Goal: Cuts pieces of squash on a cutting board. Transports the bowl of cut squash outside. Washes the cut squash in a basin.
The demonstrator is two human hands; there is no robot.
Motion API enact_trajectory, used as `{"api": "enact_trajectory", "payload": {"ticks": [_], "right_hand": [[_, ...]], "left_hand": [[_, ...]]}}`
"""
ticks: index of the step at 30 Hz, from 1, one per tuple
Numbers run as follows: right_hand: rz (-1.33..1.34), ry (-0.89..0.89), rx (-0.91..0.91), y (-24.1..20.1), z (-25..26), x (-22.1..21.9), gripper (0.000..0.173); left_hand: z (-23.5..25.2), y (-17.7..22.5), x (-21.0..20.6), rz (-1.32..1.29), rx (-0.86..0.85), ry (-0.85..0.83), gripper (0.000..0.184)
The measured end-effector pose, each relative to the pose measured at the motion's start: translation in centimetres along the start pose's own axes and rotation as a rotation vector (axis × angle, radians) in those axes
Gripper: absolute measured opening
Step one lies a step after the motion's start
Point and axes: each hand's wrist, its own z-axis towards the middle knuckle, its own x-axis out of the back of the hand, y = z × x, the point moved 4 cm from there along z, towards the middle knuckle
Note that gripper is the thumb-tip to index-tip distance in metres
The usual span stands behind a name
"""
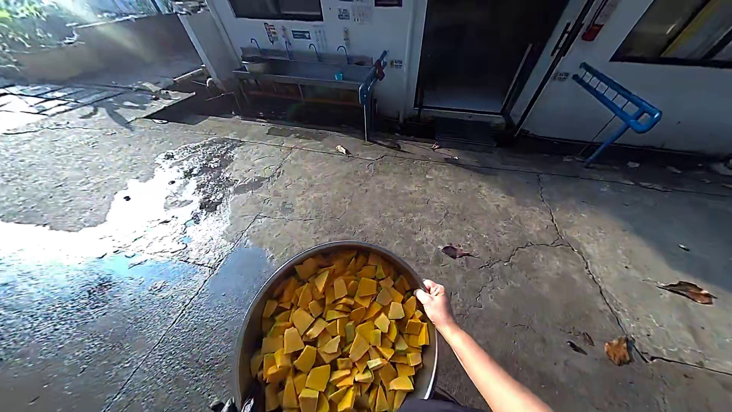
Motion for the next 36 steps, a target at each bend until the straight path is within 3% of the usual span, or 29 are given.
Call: {"api": "enact_trajectory", "payload": {"ticks": [2, 5, 10, 15, 19, 24, 27, 31, 36], "right_hand": [[0.009, 0.059, 0.003, -2.3, 4.6, -2.2, 0.030], [0.012, 0.136, -0.027, -4.3, 11.1, -6.4, 0.034], [0.036, 0.213, -0.038, -7.2, 26.0, -16.2, 0.037], [-0.022, 0.090, 0.009, -15.1, 44.9, -26.3, 0.035], [0.033, -0.033, 0.070, -22.1, 56.4, -35.2, 0.032], [0.134, -0.163, 0.134, -28.6, 71.6, -49.0, 0.029], [0.178, -0.105, 0.115, -32.2, 79.4, -56.5, 0.028], [0.158, -0.003, 0.069, -38.0, 87.2, -60.6, 0.022], [0.171, 0.091, 0.006, -39.4, 98.4, -66.6, 0.031]], "left_hand": [[6.7, -1.1, -2.8, 0.030, 0.080, -0.075, 0.014], [16.3, 0.6, -9.8, 0.098, 0.180, -0.092, 0.010], [33.4, -3.3, -19.9, 0.077, 0.145, -0.122, 0.008], [47.8, -5.0, -28.7, 0.023, 0.121, 0.010, 0.011], [57.9, -4.9, -32.5, 0.042, 0.190, 0.172, 0.010], [73.4, -8.7, -37.9, -0.002, 0.163, 0.342, 0.010], [86.6, -9.4, -41.8, 0.041, 0.123, 0.291, 0.012], [100.3, -7.0, -49.1, 0.055, 0.210, 0.146, 0.011], [117.3, -8.4, -59.1, 0.084, 0.147, -0.055, 0.012]]}}
